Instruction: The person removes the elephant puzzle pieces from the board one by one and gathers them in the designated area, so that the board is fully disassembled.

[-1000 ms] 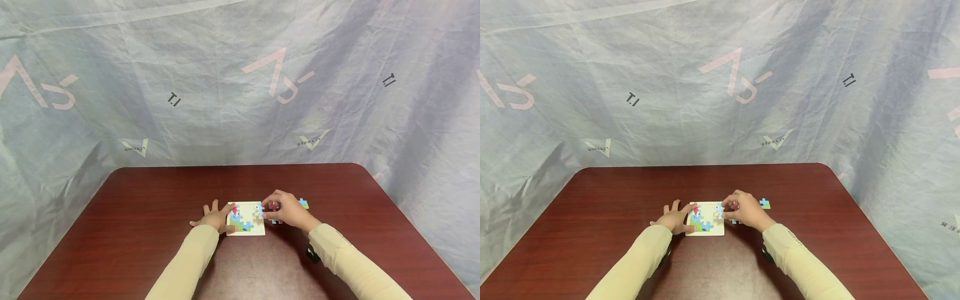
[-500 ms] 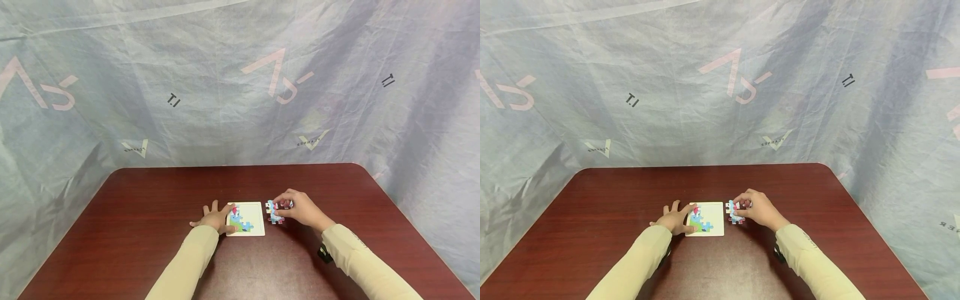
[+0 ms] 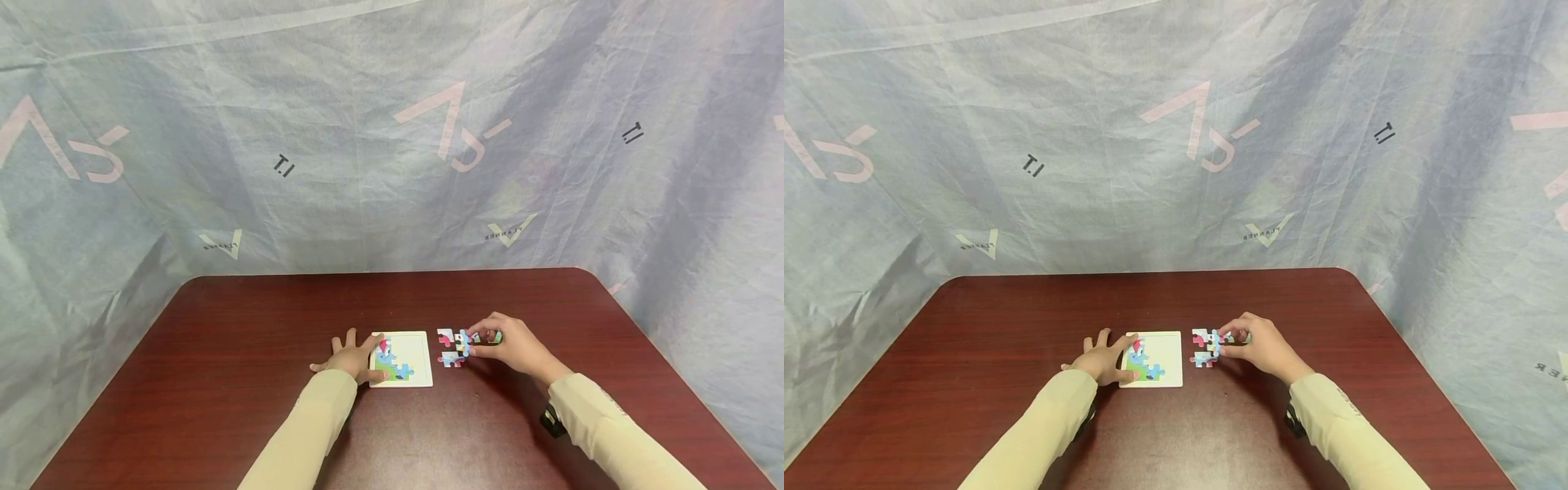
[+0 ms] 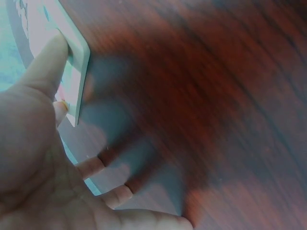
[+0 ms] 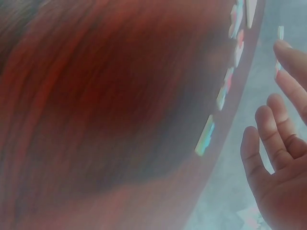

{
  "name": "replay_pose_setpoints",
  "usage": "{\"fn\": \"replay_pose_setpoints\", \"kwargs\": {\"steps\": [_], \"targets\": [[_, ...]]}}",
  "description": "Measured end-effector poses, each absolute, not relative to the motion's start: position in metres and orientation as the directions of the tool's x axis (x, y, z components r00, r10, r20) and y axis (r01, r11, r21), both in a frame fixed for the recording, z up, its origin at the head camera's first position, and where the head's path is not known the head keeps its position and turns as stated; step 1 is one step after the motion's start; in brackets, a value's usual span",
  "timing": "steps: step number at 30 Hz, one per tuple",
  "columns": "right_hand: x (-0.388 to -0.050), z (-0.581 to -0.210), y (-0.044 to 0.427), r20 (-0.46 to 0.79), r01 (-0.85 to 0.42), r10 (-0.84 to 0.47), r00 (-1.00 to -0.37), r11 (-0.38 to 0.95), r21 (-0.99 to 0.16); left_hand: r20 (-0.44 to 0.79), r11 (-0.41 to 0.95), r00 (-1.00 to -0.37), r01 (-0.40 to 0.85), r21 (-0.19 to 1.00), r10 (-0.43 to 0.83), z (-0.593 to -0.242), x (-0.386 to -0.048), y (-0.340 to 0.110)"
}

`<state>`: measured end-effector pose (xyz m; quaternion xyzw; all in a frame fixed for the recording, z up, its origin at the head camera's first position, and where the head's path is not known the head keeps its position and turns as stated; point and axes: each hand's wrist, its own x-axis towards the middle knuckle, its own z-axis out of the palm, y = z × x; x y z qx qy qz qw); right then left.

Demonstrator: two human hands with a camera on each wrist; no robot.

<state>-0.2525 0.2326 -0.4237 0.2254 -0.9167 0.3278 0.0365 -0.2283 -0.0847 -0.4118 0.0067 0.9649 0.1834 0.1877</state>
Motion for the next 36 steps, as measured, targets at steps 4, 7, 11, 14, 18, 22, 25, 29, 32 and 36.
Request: {"fn": "replay_pose_setpoints", "kwargs": {"steps": [4, 7, 11, 14, 18, 22, 25, 29, 32, 36], "targets": [[-0.252, -0.427, 0.239, 0.216, -0.434, -0.383, -0.898, 0.690, -0.580, -0.357, 0.931, -0.930, -0.056, 0.361, 0.083, -0.411, -0.227, -0.085], [-0.250, -0.429, 0.244, 0.207, -0.424, -0.378, -0.902, 0.692, -0.584, -0.356, 0.931, -0.931, -0.055, 0.361, 0.083, -0.410, -0.227, -0.084], [-0.249, -0.431, 0.249, 0.178, -0.406, -0.376, -0.909, 0.708, -0.579, -0.357, 0.932, -0.930, -0.055, 0.358, 0.083, -0.409, -0.226, -0.084], [-0.247, -0.432, 0.251, 0.170, -0.408, -0.384, -0.908, 0.714, -0.569, -0.357, 0.932, -0.930, -0.053, 0.358, 0.084, -0.409, -0.226, -0.084], [-0.245, -0.434, 0.253, 0.156, -0.406, -0.390, -0.907, 0.718, -0.566, -0.357, 0.932, -0.930, -0.052, 0.359, 0.085, -0.407, -0.224, -0.084], [-0.244, -0.436, 0.255, 0.132, -0.397, -0.396, -0.909, 0.725, -0.563, -0.355, 0.931, -0.931, -0.053, 0.361, 0.085, -0.406, -0.223, -0.084], [-0.244, -0.439, 0.256, 0.112, -0.394, -0.403, -0.908, 0.733, -0.555, -0.357, 0.930, -0.930, -0.055, 0.363, 0.084, -0.406, -0.223, -0.084], [-0.244, -0.442, 0.257, 0.102, -0.399, -0.414, -0.905, 0.737, -0.546, -0.364, 0.932, -0.928, -0.057, 0.359, 0.083, -0.407, -0.225, -0.084], [-0.244, -0.443, 0.256, 0.106, -0.407, -0.420, -0.901, 0.738, -0.537, -0.359, 0.933, -0.929, -0.052, 0.356, 0.085, -0.408, -0.225, -0.084], [-0.245, -0.442, 0.255, 0.103, -0.407, -0.420, -0.902, 0.745, -0.528, -0.357, 0.932, -0.930, -0.054, 0.360, 0.084, -0.407, -0.224, -0.084]]}}
